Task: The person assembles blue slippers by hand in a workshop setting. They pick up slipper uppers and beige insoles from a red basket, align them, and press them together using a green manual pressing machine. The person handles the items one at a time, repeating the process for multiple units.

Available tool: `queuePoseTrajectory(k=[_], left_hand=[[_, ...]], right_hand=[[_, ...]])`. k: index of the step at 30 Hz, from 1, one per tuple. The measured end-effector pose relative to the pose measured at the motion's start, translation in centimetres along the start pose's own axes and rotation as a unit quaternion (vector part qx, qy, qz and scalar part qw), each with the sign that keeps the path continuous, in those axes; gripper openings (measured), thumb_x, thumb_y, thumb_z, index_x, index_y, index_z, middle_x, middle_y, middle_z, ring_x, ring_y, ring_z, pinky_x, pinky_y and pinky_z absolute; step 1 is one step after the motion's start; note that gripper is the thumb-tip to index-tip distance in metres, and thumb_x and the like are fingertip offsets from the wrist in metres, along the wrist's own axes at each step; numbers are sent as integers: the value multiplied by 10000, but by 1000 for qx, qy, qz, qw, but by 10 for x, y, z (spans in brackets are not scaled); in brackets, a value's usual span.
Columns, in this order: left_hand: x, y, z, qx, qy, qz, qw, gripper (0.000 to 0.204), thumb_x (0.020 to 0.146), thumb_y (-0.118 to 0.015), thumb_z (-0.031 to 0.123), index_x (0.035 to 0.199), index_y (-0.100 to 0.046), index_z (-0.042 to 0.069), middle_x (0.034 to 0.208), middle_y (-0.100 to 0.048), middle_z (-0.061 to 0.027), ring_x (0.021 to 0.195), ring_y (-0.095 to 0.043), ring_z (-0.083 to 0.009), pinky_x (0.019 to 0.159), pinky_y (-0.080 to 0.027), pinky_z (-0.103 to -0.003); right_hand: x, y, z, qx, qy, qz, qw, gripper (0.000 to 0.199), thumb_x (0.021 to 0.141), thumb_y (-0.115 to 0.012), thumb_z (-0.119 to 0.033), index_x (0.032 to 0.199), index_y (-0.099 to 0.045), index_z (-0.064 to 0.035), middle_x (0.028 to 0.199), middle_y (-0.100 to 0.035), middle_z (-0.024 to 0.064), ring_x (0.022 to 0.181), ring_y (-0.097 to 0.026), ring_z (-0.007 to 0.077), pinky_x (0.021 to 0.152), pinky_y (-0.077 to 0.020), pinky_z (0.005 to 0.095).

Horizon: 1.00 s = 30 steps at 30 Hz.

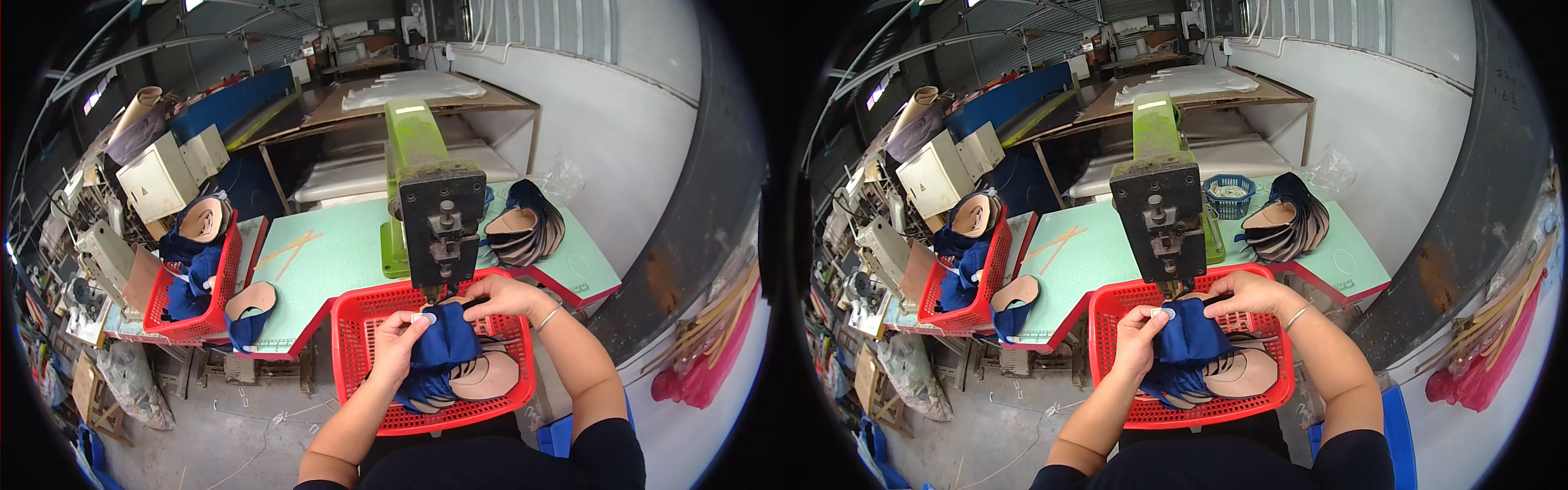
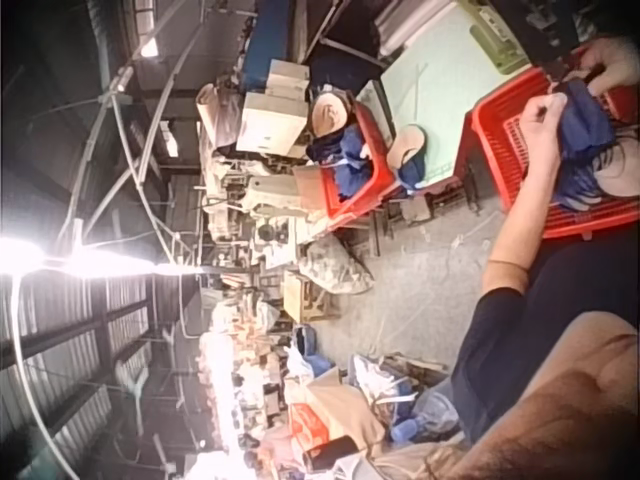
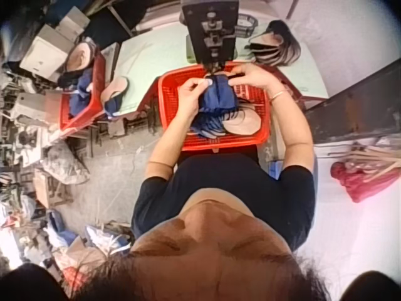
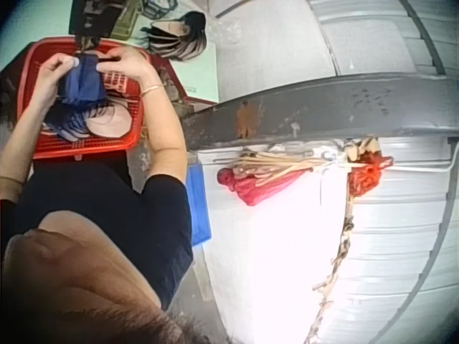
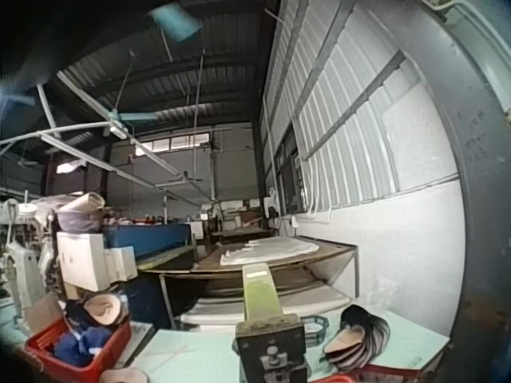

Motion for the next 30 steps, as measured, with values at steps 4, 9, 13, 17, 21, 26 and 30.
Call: queuePoseTrajectory(k=[4, 9, 13, 17, 21, 26, 30], left_hand=[[-2, 9, -6, -65, 33, -7, 997, 39, 831, -655, 47, 862, -633, 52, 886, -666, -50, 812, -608, -104, 768, -479, -247], [-5, 18, -12, -97, 41, 7, 994, 16, 845, -639, 67, 859, -632, 70, 885, -667, -33, 807, -605, -96, 762, -471, -239], [-8, 28, -20, -107, 64, 19, 992, 15, 847, -638, 71, 854, -628, 81, 881, -664, -22, 811, -601, -91, 772, -462, -248], [-15, 31, -31, -124, 80, 23, 989, 27, 850, -639, 79, 869, -621, 86, 887, -658, -16, 820, -597, -90, 787, -458, -255], [-17, 26, -36, -87, 70, -13, 994, 55, 852, -642, 87, 898, -615, 76, 891, -647, -5, 811, -593, -85, 774, -469, -255], [-3, 9, 4, 199, 7, -39, 979, 112, 821, -684, 105, 893, -624, 46, 821, -630, 17, 736, -556, -53, 705, -457, -231], [8, 4, 20, 291, 60, -89, 951, 164, 813, -703, 145, 885, -671, 1, 751, -634, 16, 693, -558, -50, 641, -462, -211]], right_hand=[[-2, -7, -1, 73, -1, 27, 997, 369, 771, -726, -334, 879, -659, 12, 779, -617, 22, 736, -538, 88, 680, -433, 237], [4, -11, -4, 57, 18, 52, 997, 355, 770, -728, -341, 816, -661, 4, 700, -575, 10, 687, -507, 74, 638, -418, 233], [4, -13, -20, 8, 16, 61, 998, 372, 750, -742, -353, 837, -673, 2, 688, -575, 20, 676, -511, 76, 630, -429, 235], [7, -9, -33, -22, -109, 21, 994, 442, 714, -768, -344, 960, -662, 8, 741, -621, 42, 699, -556, 112, 651, -454, 250], [24, 2, -43, -74, 104, 27, 991, 607, 652, -790, -329, 1114, -589, 9, 999, -658, 140, 902, -610, 233, 797, -472, 322], [27, 0, -57, -141, 132, 27, 981, 595, 636, -771, -371, 1125, -605, -74, 1047, -643, 153, 961, -600, 275, 843, -461, 347], [13, -13, -48, -203, 135, 143, 959, 526, 638, -756, -426, 984, -659, -41, 920, -661, 160, 866, -629, 308, 824, -467, 353]])
Point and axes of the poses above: each hand's wrist, its own x-axis towards the middle knuckle, its own y-axis out of the back of the hand, z = x × y, the point moved 5 cm from there along x, towards the middle knuckle
